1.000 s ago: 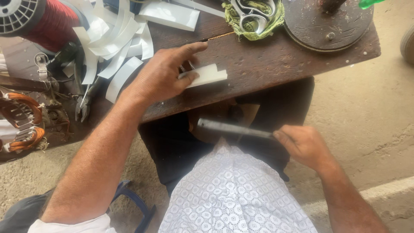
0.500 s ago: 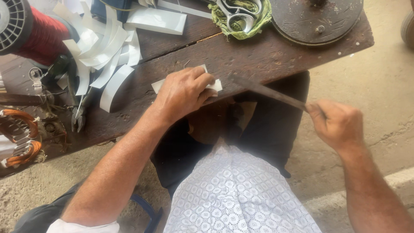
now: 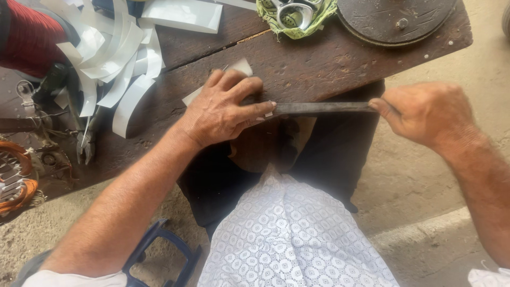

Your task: The person uses a metal file to smooth the edges of white plastic strips on a wooden workbench. They repeatedly file, fold, and cut the strips with scissors, then file them again. The person works on multiple strips one at a time, accumulating finished pieces on the table.

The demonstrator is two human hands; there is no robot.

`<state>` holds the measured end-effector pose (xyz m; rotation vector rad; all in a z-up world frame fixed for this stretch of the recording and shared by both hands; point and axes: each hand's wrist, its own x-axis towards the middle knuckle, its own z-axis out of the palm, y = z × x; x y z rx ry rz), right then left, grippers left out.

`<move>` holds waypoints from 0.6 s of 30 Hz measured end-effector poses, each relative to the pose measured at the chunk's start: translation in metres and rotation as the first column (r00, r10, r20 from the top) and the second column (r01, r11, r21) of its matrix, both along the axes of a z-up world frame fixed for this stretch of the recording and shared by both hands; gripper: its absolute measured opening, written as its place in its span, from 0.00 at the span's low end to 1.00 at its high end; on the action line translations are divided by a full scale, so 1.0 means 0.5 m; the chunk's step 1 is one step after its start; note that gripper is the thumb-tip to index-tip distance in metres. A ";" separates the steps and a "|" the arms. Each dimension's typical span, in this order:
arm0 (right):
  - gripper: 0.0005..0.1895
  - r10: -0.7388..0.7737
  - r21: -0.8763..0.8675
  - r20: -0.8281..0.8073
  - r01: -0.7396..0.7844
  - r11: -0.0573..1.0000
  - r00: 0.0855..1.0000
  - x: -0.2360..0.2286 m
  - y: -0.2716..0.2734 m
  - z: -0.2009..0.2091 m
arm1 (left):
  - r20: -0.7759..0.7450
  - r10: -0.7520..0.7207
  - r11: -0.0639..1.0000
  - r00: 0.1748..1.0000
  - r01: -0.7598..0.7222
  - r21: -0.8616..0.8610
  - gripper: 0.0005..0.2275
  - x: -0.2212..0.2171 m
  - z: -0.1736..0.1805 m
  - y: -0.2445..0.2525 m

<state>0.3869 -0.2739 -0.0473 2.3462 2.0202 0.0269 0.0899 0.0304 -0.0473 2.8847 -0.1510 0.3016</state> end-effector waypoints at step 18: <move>0.23 0.236 0.156 -0.034 -0.228 0.961 0.971 -0.112 0.078 -0.027 | -0.039 -0.011 1.000 0.999 0.010 -0.013 0.14 0.006 -0.006 0.014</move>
